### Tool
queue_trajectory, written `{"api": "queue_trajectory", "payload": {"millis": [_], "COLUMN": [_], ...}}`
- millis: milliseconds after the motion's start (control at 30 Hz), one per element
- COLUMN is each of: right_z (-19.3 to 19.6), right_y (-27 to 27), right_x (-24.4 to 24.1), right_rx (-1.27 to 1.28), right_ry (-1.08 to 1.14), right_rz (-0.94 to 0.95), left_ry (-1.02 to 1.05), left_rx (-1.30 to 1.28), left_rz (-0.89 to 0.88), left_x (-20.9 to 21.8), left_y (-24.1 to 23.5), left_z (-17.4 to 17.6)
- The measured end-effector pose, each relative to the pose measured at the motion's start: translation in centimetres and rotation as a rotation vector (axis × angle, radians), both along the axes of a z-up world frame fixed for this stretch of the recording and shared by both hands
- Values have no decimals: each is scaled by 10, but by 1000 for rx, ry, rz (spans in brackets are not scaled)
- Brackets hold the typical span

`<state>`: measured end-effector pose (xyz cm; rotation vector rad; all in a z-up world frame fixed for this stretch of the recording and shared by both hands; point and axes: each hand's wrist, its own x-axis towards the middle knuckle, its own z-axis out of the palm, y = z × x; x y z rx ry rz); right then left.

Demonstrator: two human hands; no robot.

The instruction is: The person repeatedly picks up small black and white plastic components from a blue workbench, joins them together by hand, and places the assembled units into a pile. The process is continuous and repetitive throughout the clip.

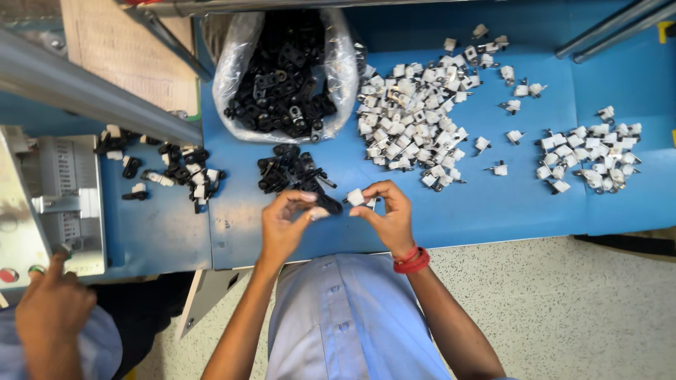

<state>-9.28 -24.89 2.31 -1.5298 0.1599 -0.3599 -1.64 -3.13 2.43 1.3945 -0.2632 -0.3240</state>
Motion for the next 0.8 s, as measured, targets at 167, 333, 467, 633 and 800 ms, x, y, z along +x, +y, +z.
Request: {"api": "queue_trajectory", "payload": {"millis": [167,333,467,633,800], "right_z": [57,96,123,148,157], "right_y": [18,35,37,47,64], "right_x": [0,8,9,6,0], "right_rx": [-28,36,-140,-343,-561], "right_ry": [-54,-146,-202,-251,-119], "right_rz": [148,312,469,494,343], "left_ry": [244,725,1056,979,625], "left_rx": [-477,-651,-925,-701,-447], "left_rz": [-154,-242,-465,-575,-536], "left_x": [-31,-45,-59,-49,-22], "left_y": [0,10,22,43,60], "left_z": [18,25,25,33,55]}}
